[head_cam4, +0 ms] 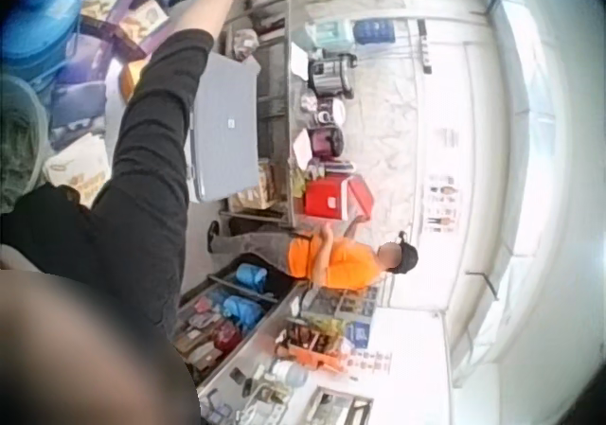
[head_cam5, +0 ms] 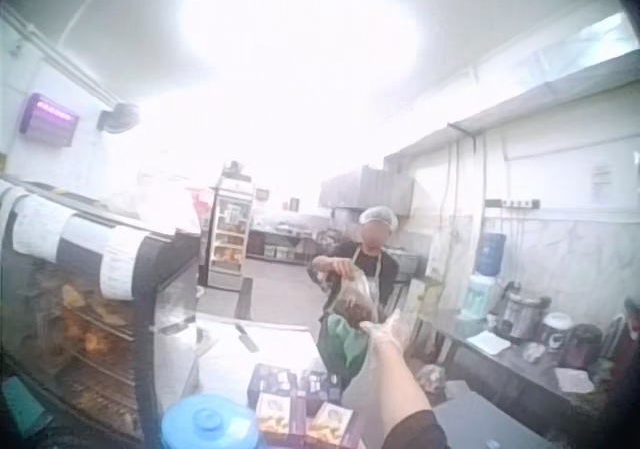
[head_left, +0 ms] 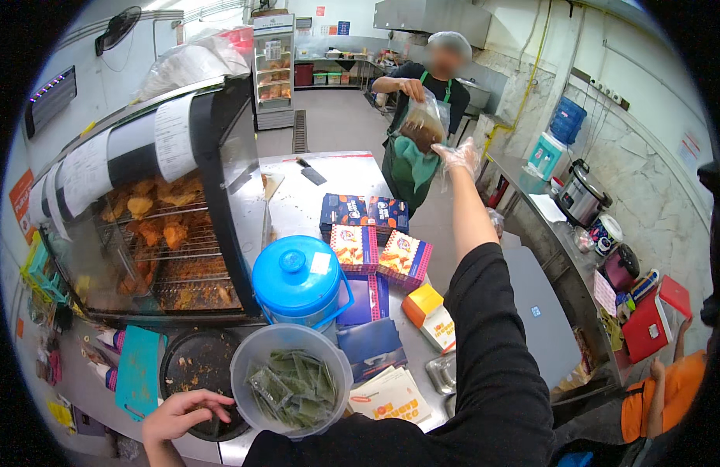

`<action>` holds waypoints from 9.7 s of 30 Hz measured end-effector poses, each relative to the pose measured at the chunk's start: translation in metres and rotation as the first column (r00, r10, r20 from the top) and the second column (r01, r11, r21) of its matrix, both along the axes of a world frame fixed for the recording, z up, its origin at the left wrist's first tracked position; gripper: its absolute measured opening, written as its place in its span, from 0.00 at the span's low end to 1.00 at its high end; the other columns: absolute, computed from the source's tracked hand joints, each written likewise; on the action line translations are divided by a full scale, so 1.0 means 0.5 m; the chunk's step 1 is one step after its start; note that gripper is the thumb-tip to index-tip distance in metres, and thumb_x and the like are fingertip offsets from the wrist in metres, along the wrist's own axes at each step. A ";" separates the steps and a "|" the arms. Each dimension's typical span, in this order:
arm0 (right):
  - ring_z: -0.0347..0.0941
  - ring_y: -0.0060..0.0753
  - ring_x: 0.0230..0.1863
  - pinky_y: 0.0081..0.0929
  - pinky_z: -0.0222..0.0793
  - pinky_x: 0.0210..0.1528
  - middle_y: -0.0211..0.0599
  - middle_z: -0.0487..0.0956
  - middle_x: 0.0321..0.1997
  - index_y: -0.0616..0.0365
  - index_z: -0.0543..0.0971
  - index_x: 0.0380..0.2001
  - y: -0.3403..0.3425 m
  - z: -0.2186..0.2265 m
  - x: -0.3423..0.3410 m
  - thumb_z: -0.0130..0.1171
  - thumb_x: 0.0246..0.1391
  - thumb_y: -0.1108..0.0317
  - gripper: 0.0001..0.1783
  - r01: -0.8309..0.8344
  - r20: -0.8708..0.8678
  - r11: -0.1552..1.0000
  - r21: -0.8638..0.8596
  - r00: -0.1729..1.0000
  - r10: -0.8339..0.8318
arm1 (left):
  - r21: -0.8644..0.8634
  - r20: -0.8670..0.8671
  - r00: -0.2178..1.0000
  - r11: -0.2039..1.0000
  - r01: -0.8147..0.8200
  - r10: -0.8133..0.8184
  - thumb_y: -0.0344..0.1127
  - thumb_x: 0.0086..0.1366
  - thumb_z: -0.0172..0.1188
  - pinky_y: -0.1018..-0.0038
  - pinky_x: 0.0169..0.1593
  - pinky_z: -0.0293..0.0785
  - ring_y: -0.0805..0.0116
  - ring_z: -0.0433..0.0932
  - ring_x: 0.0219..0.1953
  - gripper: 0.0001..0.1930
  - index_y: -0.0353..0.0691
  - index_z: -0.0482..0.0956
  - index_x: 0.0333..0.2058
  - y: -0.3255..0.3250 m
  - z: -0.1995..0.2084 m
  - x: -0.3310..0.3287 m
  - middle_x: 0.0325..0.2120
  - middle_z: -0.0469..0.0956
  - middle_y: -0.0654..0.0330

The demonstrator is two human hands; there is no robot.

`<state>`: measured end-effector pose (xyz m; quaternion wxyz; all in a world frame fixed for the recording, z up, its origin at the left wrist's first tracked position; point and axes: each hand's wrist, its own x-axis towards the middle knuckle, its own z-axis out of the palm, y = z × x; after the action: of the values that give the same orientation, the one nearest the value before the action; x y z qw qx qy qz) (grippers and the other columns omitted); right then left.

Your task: The person assembles food orders by placing fried items and rice into paper trays, adding sauce from a pouch, and handing the completed trays to a coworker. The person also handles receipts and organizes items on the counter.

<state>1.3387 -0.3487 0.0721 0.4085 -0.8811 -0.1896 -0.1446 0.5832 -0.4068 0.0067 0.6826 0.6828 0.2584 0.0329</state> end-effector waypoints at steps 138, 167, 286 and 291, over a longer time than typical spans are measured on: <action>0.73 0.56 0.54 0.47 0.70 0.58 0.53 0.76 0.52 0.59 0.80 0.46 0.901 -0.869 -2.749 0.66 0.52 0.56 0.22 -0.599 -0.268 0.195 -0.776 0.593 0.759 | 0.687 -0.700 0.714 0.274 0.672 0.002 0.64 0.43 0.73 0.43 0.67 0.53 0.60 0.82 0.43 0.22 0.52 0.87 0.22 1.134 -0.416 -1.851 0.26 0.84 0.64; 0.71 0.48 0.45 0.40 0.69 0.48 0.44 0.73 0.40 0.59 0.75 0.36 0.661 -0.565 -2.756 0.85 0.20 0.50 0.40 -0.894 -0.528 0.351 -0.278 0.448 0.722 | 0.976 0.173 0.978 0.154 -0.154 -0.115 0.38 0.67 0.58 0.62 0.42 0.75 0.50 0.79 0.40 0.07 0.41 0.76 0.37 1.331 -0.020 -1.896 0.34 0.78 0.54; 0.78 0.34 0.39 0.32 0.75 0.41 0.41 0.79 0.38 0.60 0.75 0.36 0.592 -0.632 -3.129 0.76 0.45 0.62 0.22 -0.918 -0.559 0.372 0.140 0.236 0.795 | 0.273 0.343 0.754 0.709 -0.651 0.560 0.29 0.63 0.67 0.82 0.26 0.67 0.81 0.74 0.23 0.09 0.30 0.85 0.39 0.975 -0.187 -2.011 0.27 0.79 0.65; 0.78 0.29 0.35 0.30 0.78 0.40 0.36 0.78 0.36 0.58 0.65 0.47 0.462 -0.627 -3.304 0.82 0.41 0.59 0.38 -0.732 -0.548 0.497 0.466 0.202 0.811 | -0.075 0.269 0.729 0.768 -0.636 0.630 0.33 0.65 0.67 0.84 0.22 0.74 0.79 0.81 0.25 0.11 0.32 0.84 0.42 0.887 -0.219 -2.017 0.31 0.84 0.62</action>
<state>-0.3131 -0.1179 -0.2414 0.5068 -0.6222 -0.4204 0.4235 -0.4252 0.0369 -0.1027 0.6523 0.5497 0.3762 0.3616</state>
